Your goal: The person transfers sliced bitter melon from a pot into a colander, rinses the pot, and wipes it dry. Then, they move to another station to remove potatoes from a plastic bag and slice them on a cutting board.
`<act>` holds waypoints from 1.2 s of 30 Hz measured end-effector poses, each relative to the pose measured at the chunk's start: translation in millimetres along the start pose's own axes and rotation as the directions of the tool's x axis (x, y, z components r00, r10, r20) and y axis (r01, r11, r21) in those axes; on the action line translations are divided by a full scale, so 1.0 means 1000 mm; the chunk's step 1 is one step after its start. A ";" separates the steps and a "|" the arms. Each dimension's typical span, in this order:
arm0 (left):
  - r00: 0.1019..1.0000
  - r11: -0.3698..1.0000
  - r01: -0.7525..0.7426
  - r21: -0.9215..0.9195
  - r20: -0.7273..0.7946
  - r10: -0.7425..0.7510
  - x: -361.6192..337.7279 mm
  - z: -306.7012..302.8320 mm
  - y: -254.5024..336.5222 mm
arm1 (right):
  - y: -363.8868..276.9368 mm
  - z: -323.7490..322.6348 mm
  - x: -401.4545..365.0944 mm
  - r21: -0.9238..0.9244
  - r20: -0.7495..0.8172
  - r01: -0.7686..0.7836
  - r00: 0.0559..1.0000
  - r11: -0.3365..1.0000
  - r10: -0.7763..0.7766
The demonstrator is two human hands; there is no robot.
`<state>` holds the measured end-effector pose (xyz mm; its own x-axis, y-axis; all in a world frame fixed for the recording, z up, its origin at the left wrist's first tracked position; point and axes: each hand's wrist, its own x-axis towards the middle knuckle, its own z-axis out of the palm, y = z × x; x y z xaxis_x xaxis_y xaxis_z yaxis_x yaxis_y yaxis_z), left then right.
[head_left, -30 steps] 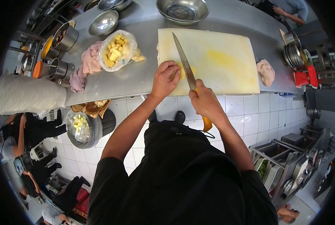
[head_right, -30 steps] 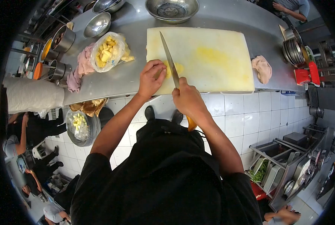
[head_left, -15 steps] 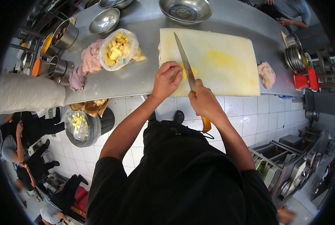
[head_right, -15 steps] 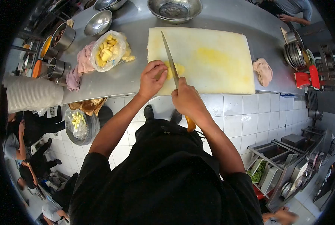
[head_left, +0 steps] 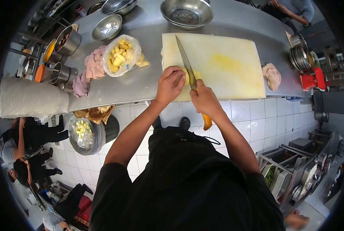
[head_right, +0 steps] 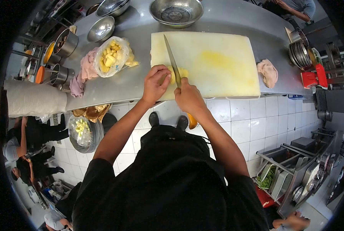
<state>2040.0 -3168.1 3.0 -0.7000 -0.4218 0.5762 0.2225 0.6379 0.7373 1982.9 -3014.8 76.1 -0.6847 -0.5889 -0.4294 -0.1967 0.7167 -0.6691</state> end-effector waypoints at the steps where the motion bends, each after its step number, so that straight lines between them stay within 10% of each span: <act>1: 1.000 1.000 0.000 0.006 0.000 0.000 -0.001 0.000 0.000 | -0.003 -0.003 -0.004 0.006 -0.003 -0.006 1.000 1.000 0.006; 36: 1.000 1.000 0.025 0.002 -0.002 -0.025 0.000 -0.001 -0.002 | 0.009 0.017 0.013 -0.042 -0.007 0.062 0.998 0.997 -0.063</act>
<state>2040.3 -3169.7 2.2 -0.7043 -0.4388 0.5580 0.2032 0.6285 0.7508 1984.2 -3022.0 54.1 -0.6756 -0.6301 -0.3828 -0.2681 0.6937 -0.6685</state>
